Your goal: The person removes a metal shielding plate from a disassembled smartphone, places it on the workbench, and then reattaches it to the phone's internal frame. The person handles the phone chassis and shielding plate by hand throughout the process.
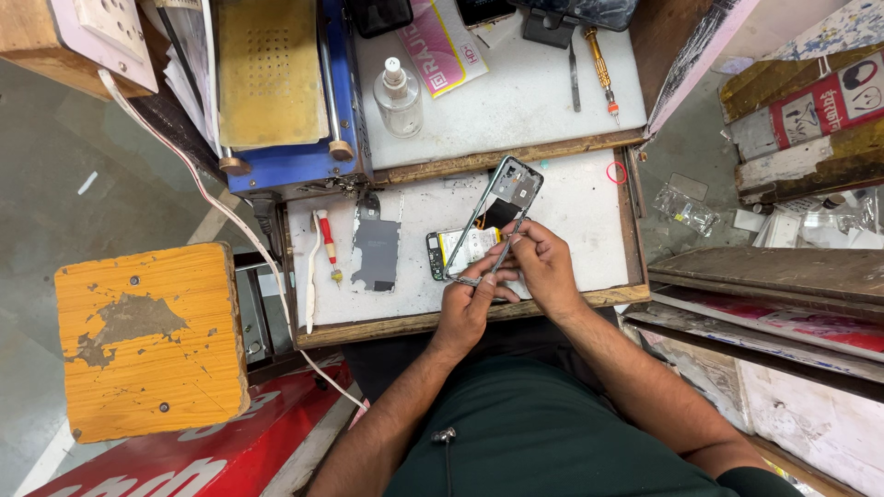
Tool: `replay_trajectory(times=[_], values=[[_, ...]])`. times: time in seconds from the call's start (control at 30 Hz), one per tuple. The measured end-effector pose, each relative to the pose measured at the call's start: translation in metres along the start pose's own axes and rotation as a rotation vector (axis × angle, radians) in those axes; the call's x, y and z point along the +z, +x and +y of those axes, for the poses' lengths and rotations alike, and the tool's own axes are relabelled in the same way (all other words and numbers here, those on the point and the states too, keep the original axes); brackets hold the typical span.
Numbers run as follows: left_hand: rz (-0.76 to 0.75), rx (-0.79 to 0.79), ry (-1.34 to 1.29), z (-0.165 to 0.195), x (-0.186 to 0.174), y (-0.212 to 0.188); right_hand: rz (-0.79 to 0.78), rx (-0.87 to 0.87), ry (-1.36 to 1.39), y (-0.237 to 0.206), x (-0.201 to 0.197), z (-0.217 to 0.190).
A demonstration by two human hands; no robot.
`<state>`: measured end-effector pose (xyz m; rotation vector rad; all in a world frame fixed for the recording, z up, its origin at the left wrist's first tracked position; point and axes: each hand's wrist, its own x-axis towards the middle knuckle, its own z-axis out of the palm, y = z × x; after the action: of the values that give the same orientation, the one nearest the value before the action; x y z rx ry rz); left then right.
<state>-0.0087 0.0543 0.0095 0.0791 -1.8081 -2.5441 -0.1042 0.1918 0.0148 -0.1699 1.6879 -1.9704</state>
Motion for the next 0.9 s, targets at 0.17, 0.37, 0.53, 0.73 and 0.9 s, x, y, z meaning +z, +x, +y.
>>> replay_trajectory(times=[0.17, 0.37, 0.53, 0.73, 0.9], values=[[0.011, 0.0, -0.065, -0.003, -0.001, -0.001, 0.025, -0.009, 0.007, 0.003, 0.001, 0.003], [0.026, -0.043, -0.136, -0.001, -0.003, -0.002, -0.081, 0.009, -0.042, 0.003, -0.004, -0.007], [0.004, -0.044, -0.142, -0.002, -0.003, -0.001, -0.065, 0.003, -0.03, 0.004, -0.008, -0.003], [-0.017, -0.04, -0.113, -0.003, -0.003, -0.001, 0.002, 0.007, -0.002, 0.007, -0.006, 0.001], [0.019, -0.05, -0.153, -0.006, -0.006, -0.002, -0.072, 0.045, -0.025, 0.006, -0.006, -0.01]])
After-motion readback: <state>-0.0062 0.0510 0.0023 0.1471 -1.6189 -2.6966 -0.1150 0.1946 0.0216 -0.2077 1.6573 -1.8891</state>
